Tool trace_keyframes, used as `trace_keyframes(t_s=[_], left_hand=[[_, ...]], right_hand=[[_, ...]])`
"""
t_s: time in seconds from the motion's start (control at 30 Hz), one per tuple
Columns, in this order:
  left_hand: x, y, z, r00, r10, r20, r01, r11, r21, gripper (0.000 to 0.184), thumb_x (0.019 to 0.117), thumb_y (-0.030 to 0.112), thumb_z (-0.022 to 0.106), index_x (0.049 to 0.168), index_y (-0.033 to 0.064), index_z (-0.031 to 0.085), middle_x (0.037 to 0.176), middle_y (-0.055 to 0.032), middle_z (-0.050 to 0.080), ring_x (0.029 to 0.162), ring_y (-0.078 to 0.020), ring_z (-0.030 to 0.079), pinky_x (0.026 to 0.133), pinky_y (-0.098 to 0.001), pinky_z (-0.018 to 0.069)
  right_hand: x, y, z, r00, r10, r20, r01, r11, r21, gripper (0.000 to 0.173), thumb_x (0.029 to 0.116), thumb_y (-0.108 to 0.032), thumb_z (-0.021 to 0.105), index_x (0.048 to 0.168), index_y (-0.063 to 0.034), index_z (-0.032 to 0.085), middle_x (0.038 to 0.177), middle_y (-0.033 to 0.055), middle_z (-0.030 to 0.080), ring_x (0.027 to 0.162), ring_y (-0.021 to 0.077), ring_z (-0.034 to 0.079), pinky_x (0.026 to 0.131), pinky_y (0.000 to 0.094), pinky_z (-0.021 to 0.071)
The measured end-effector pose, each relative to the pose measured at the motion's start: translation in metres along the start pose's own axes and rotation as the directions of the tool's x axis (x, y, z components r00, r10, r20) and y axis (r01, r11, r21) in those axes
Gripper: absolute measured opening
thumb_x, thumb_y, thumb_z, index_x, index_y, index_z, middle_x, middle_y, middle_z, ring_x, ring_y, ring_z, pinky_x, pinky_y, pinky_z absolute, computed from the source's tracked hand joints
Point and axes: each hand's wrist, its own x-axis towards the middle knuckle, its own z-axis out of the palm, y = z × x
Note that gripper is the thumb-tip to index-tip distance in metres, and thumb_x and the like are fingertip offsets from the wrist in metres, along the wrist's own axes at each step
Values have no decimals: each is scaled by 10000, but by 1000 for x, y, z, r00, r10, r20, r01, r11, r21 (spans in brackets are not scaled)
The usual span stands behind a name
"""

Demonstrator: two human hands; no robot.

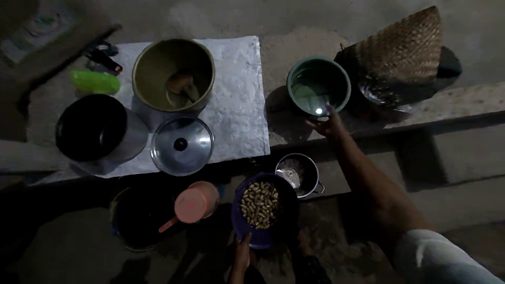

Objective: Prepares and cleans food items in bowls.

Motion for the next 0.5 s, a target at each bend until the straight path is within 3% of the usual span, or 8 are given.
trace_keyframes(t_s=[0.1,0.2,0.27,0.33,0.43,0.5], left_hand=[[-5,-7,4,999,3,-43,-4,1000,-24,576,992,-15,556,1519,-46,326,1432,-269,490,1225,-283,559,1016,-421,502],[-11,-16,9,997,-7,-83,3,999,-45,590,978,-24,563,1517,-46,324,1421,-268,493,1207,-281,562,1001,-425,506],[-16,-15,14,996,-22,-85,17,998,-61,607,991,-29,543,1538,-40,281,1442,-278,465,1214,-290,553,1003,-434,500],[-20,-16,18,995,-29,-92,23,997,-70,568,995,-28,537,1517,-49,314,1403,-271,496,1170,-273,577,970,-421,521],[-21,-20,19,994,-37,-100,29,997,-77,512,997,-30,542,1476,-58,367,1337,-249,538,1102,-234,601,916,-388,545],[-15,-22,21,995,-32,-95,24,996,-87,545,994,-21,553,1499,-37,349,1368,-244,530,1132,-245,597,930,-399,542]], right_hand=[[36,1,0,1000,-6,-27,6,1000,27,503,1065,-323,503,1492,-99,362,1338,164,552,1076,257,653,835,386,603],[43,3,-3,998,18,-65,-14,998,66,417,1027,-106,474,1433,-53,394,1266,169,561,1038,237,644,830,355,592],[37,0,-5,997,12,-72,-11,1000,9,365,1029,-101,462,1388,-53,418,1178,136,562,956,188,635,777,307,577],[38,0,-14,998,-21,-66,18,999,-42,302,1015,-95,474,1313,-55,457,1059,105,567,835,158,618,695,300,560],[31,-3,-30,998,-53,-18,52,996,-69,245,980,-67,503,1225,-67,495,982,75,587,766,131,621,652,289,566],[16,-8,-40,998,-57,3,57,996,-75,227,981,-64,499,1208,-61,507,969,75,603,763,130,632,663,284,576]])
